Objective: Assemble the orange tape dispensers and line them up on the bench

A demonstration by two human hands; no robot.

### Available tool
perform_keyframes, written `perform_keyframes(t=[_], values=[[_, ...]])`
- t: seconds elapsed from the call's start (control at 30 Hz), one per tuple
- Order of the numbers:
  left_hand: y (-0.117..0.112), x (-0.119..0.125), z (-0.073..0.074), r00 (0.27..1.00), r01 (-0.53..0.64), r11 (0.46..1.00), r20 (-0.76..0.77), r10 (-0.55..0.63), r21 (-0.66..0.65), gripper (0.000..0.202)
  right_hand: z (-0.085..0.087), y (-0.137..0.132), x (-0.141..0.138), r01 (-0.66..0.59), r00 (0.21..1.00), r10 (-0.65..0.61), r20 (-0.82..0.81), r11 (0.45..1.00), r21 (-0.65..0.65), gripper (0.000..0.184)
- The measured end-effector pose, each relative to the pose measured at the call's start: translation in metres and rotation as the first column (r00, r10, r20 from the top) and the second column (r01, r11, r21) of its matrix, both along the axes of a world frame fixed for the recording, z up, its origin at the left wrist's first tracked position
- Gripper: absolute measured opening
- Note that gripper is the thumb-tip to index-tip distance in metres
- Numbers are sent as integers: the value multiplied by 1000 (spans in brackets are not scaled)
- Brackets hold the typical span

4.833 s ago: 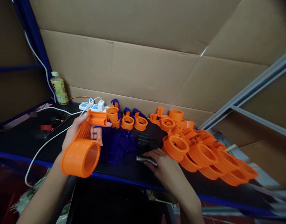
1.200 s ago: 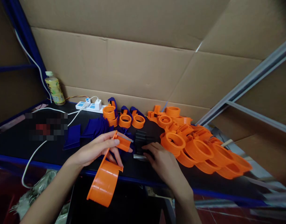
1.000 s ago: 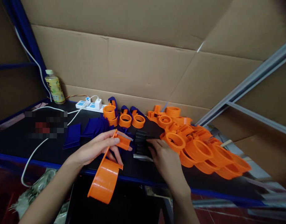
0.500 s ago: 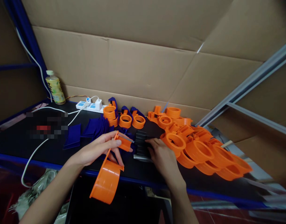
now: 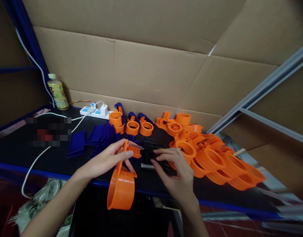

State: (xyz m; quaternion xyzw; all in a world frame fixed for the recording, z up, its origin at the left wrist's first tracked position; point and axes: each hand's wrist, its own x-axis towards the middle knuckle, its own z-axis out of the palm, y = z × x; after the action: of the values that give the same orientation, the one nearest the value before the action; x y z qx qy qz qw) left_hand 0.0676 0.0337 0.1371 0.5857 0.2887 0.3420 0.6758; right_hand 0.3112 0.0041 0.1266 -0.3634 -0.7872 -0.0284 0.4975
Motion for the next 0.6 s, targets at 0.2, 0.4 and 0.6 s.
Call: perform_keyframes(t=[0.2,0.4,0.6], values=[[-9,21,-9,998,56,998,27,-56,-13,36,-1,-13,-20,11,992,-22,121,996,94,27],[-10,21,-8,997,32,999,75,-29,-35,29,-8,-13,-22,91,988,-107,108,986,139,31],[-11,20,-8,992,13,1000,125,-10,-24,27,-10,-17,-28,69,998,-69,2,994,83,46]])
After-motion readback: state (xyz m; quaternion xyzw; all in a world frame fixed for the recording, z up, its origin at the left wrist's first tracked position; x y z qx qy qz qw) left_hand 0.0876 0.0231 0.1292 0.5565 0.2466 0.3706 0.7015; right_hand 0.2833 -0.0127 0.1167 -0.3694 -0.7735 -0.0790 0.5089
